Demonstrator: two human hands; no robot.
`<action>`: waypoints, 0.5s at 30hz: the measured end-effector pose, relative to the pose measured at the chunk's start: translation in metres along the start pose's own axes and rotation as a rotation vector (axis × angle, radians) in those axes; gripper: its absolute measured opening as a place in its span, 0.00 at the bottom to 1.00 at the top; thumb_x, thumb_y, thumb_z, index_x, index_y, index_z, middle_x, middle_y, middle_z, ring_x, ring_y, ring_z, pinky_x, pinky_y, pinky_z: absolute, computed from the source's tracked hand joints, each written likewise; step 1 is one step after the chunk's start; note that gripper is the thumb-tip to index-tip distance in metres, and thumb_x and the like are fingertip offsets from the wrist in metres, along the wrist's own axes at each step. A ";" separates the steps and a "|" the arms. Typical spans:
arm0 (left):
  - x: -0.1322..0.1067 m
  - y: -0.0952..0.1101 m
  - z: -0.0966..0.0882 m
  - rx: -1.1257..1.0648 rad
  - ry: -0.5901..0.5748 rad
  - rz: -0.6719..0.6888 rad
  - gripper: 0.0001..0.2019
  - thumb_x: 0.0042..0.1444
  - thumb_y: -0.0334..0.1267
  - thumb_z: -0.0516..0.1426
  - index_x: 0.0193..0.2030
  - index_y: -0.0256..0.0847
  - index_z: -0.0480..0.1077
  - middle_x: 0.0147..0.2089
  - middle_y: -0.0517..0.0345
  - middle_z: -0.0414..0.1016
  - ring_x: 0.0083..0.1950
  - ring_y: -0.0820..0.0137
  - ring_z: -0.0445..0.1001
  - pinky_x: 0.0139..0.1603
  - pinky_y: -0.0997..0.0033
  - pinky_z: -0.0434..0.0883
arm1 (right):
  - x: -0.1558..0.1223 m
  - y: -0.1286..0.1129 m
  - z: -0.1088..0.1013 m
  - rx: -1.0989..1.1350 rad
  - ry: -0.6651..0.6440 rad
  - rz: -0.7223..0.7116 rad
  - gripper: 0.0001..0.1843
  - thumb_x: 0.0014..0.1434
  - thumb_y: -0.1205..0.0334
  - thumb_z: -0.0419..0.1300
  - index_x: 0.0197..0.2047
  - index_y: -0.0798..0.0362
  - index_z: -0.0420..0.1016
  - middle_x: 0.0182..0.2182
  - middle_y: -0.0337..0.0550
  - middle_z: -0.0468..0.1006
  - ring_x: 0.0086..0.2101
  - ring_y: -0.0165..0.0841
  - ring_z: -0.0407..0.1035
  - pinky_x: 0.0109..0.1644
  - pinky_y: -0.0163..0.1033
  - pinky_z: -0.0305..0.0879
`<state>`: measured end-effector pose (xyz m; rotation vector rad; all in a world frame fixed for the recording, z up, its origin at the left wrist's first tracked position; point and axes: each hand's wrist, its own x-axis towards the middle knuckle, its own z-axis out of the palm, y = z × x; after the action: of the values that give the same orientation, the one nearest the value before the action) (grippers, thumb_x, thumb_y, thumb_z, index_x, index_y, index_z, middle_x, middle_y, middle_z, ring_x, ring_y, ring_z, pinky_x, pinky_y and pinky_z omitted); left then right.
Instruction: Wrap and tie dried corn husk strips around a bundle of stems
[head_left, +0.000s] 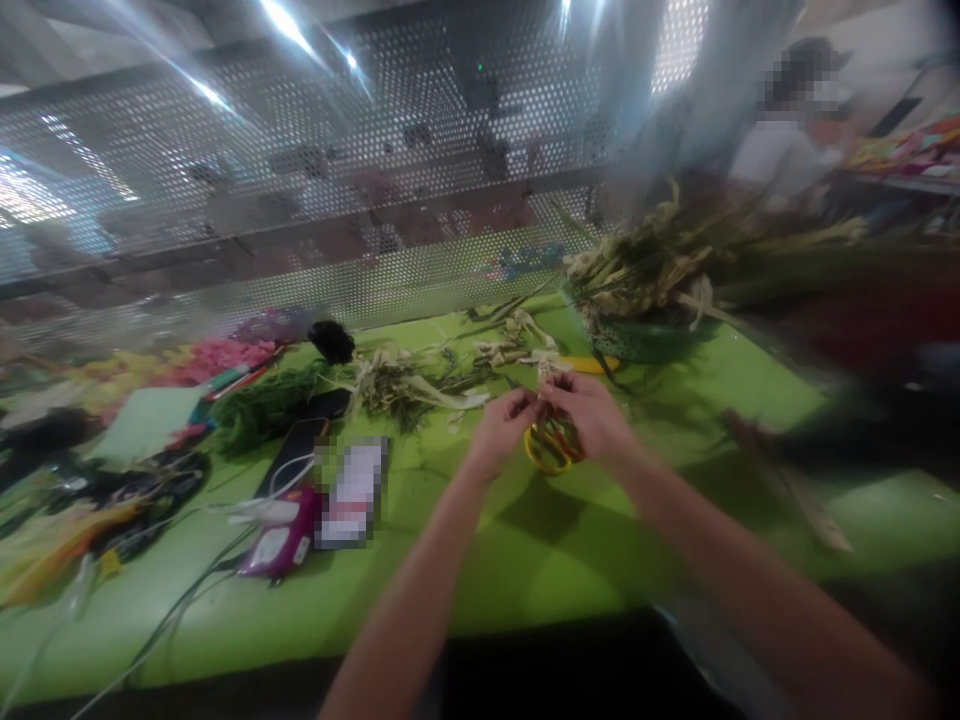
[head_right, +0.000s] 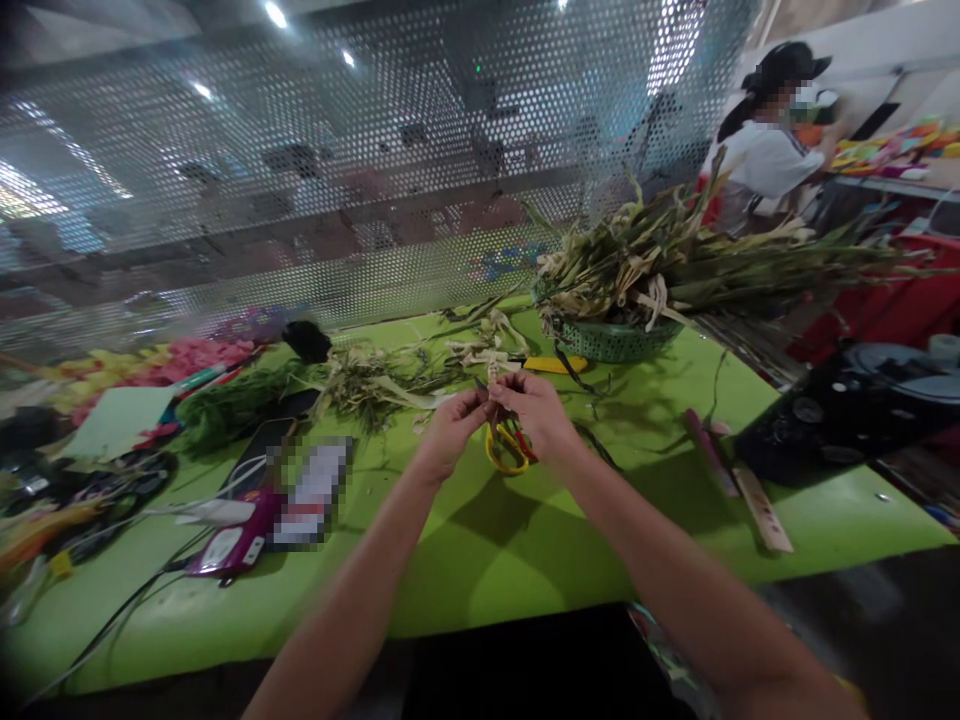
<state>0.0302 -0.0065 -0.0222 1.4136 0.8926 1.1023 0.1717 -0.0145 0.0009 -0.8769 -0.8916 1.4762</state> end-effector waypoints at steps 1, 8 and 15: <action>0.000 0.001 0.002 -0.040 0.022 -0.009 0.16 0.50 0.49 0.64 0.34 0.36 0.74 0.33 0.58 0.74 0.36 0.72 0.69 0.43 0.72 0.66 | 0.000 -0.001 -0.001 0.001 -0.021 -0.011 0.18 0.40 0.55 0.75 0.27 0.53 0.73 0.22 0.34 0.73 0.23 0.27 0.66 0.31 0.35 0.64; 0.000 -0.001 0.003 -0.363 0.079 -0.112 0.19 0.44 0.49 0.69 0.36 0.36 0.76 0.32 0.59 0.76 0.35 0.75 0.71 0.45 0.74 0.67 | 0.005 0.002 -0.007 0.020 -0.119 0.103 0.16 0.43 0.57 0.75 0.35 0.52 0.81 0.30 0.37 0.80 0.28 0.26 0.71 0.35 0.33 0.67; 0.001 -0.005 0.002 -0.426 0.072 -0.164 0.19 0.42 0.47 0.71 0.37 0.37 0.77 0.33 0.59 0.78 0.35 0.75 0.73 0.46 0.73 0.68 | 0.004 0.004 -0.002 0.203 -0.097 0.195 0.15 0.37 0.63 0.77 0.28 0.54 0.79 0.24 0.35 0.77 0.25 0.24 0.68 0.30 0.30 0.65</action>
<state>0.0326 -0.0058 -0.0275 0.9398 0.7541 1.1424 0.1721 -0.0111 -0.0036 -0.7628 -0.7266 1.7572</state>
